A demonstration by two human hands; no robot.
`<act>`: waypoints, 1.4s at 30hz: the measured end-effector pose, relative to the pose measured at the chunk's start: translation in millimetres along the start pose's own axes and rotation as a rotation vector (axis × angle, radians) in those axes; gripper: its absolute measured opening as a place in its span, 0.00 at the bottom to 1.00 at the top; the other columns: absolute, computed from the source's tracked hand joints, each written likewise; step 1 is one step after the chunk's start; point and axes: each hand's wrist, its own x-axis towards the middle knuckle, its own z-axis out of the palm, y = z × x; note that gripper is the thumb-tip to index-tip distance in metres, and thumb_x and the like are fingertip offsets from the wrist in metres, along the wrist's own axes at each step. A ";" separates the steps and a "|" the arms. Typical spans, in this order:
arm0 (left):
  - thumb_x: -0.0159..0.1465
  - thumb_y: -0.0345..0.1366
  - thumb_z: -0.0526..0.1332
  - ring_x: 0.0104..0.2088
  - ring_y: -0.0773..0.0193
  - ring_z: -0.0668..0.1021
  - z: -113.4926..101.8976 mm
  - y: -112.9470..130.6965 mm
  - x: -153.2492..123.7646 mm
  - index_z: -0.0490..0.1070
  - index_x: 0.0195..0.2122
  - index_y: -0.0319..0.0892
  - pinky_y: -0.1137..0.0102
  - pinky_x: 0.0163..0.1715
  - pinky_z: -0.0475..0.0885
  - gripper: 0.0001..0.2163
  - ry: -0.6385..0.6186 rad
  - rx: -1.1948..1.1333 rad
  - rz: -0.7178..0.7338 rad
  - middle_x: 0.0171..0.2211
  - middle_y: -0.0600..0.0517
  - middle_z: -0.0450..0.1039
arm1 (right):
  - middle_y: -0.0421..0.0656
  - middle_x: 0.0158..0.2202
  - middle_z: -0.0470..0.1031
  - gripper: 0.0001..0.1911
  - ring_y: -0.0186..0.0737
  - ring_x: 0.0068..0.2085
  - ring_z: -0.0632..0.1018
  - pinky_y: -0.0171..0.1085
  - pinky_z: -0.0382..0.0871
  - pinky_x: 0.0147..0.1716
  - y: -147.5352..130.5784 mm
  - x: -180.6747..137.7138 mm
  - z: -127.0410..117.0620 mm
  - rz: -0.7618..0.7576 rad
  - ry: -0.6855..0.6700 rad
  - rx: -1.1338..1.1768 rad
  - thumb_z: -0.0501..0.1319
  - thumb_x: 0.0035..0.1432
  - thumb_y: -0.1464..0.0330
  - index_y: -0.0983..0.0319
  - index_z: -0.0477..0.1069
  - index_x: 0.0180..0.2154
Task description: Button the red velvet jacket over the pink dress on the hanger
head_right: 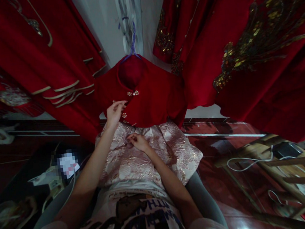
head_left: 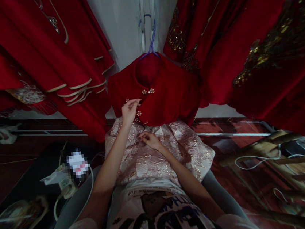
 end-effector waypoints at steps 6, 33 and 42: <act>0.63 0.40 0.62 0.45 0.60 0.72 -3.7 24.9 4.3 0.72 0.51 0.47 0.72 0.34 0.75 0.15 -0.138 0.558 0.500 0.47 0.46 0.67 | 0.39 0.33 0.77 0.12 0.36 0.35 0.78 0.35 0.71 0.38 1.7 0.4 0.6 -0.005 0.000 -0.001 0.55 0.57 0.77 0.60 0.74 0.39; 0.63 0.37 0.60 0.44 0.59 0.75 14.2 71.1 48.4 0.72 0.33 0.45 0.50 0.65 0.55 0.04 -0.581 0.537 0.663 0.35 0.51 0.73 | 0.42 0.38 0.79 0.10 0.37 0.38 0.79 0.36 0.72 0.41 -54.9 1.0 -23.1 -0.103 0.148 -0.043 0.56 0.58 0.72 0.61 0.74 0.39; 0.60 0.35 0.60 0.42 0.50 0.77 2.9 68.1 48.4 0.71 0.28 0.41 0.51 0.58 0.59 0.05 -0.493 0.793 0.623 0.25 0.47 0.71 | 0.48 0.52 0.72 0.20 0.39 0.54 0.74 0.42 0.69 0.55 -200.1 60.2 -79.7 -0.473 0.608 0.038 0.52 0.64 0.57 0.61 0.65 0.52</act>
